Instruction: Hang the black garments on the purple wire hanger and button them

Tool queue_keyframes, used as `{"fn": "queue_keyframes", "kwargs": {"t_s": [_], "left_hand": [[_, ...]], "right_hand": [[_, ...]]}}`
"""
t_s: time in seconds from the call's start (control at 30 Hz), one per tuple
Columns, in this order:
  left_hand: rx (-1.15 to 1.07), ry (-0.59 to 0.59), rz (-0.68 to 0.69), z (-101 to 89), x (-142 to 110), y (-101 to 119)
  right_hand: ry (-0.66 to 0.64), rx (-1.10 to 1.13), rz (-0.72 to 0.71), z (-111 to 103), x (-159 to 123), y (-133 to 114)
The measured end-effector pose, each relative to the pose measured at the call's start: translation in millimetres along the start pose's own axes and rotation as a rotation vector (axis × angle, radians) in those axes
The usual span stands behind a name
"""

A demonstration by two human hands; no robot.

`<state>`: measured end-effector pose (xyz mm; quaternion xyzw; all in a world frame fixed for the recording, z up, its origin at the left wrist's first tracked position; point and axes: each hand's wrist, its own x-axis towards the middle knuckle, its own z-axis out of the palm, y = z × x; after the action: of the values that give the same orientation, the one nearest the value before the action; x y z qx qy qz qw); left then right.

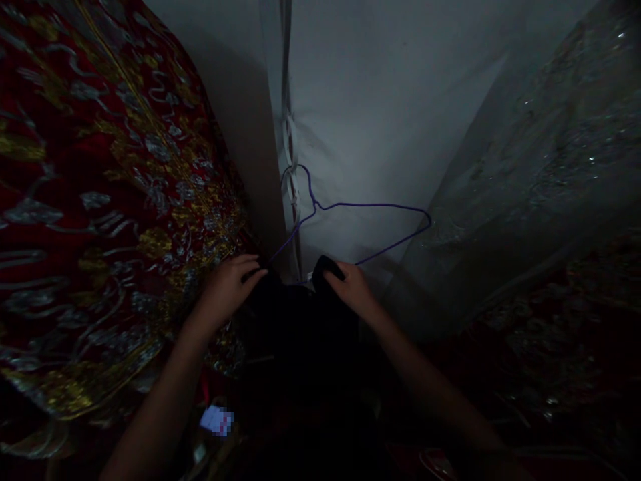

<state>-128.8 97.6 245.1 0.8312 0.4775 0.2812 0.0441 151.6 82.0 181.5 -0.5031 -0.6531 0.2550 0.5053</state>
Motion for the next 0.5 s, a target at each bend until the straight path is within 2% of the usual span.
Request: {"fn": "queue_keyframes", "kwargs": {"t_s": [0.13, 0.2, 0.27, 0.4, 0.5], "left_hand": [[0.095, -0.014, -0.186, -3.8, -8.1, -4.7], [0.105, -0.056, -0.198, -6.1, -13.2, -3.5], [0.053, -0.057, -0.165, -4.6, -16.4, -1.0], [-0.145, 0.130, -0.080, 5.7, -15.0, 2.7], [-0.213, 0.264, -0.092, 6.2, -12.7, 1.2]], "right_hand": [[0.042, -0.062, 0.049, -22.5, 0.3, -1.0], [0.029, -0.053, 0.074, -26.9, -0.2, -1.0], [0.015, -0.027, 0.066, -22.6, -1.7, -1.8], [0.031, -0.030, 0.004, -2.4, -6.7, -6.0], [0.024, -0.077, -0.030, 1.7, -9.0, -8.9]]}}
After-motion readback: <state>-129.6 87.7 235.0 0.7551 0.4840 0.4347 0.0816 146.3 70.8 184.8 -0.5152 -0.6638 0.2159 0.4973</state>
